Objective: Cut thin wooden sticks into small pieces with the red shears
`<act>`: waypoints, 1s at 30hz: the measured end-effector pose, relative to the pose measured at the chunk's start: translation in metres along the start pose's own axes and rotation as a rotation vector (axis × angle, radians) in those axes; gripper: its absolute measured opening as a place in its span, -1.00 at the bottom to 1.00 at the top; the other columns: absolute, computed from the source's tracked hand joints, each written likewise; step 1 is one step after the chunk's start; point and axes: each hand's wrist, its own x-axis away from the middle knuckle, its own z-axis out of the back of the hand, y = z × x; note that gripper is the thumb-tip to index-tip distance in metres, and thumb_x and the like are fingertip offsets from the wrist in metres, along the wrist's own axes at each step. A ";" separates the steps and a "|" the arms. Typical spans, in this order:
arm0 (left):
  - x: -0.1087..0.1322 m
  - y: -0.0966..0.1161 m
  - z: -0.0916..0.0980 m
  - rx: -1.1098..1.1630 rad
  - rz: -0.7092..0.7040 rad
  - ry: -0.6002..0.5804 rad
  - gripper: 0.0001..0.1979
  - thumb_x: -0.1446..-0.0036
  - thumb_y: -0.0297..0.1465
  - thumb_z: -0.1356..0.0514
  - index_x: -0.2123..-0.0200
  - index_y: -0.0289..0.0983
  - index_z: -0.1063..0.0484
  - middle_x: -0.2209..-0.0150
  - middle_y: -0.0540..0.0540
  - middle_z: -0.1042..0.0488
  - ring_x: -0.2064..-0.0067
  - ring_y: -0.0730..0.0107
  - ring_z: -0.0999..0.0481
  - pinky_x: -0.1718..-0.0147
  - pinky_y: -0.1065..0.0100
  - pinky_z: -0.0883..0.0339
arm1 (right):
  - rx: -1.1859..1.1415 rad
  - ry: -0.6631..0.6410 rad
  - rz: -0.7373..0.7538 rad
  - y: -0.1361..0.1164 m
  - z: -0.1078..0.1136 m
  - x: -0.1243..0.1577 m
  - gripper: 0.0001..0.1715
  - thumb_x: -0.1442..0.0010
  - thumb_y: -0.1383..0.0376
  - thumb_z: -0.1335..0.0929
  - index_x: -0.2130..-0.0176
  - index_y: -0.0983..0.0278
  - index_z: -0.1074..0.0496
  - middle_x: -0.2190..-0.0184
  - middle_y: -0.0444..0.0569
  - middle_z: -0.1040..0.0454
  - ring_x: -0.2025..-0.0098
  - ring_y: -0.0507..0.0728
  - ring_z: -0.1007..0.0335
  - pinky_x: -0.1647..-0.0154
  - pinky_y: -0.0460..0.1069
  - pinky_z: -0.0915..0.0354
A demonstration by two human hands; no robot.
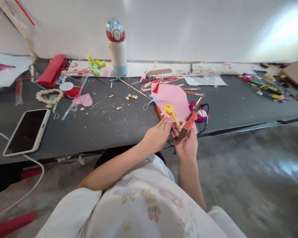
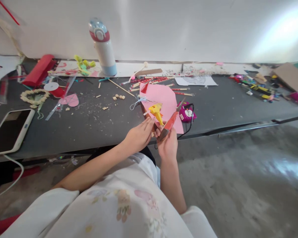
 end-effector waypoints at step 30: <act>0.015 -0.019 0.041 0.066 -0.008 -0.323 -0.75 -0.34 -0.42 0.04 0.09 -0.39 -0.38 0.09 -0.23 -0.56 -0.04 0.19 -0.54 0.17 0.28 -0.48 | 0.101 -0.104 0.041 -0.007 -0.047 -0.005 -0.86 -0.10 0.22 -0.35 0.33 0.25 -0.37 0.58 -0.19 -0.19 0.56 -0.03 -0.12 0.57 -0.15 -0.22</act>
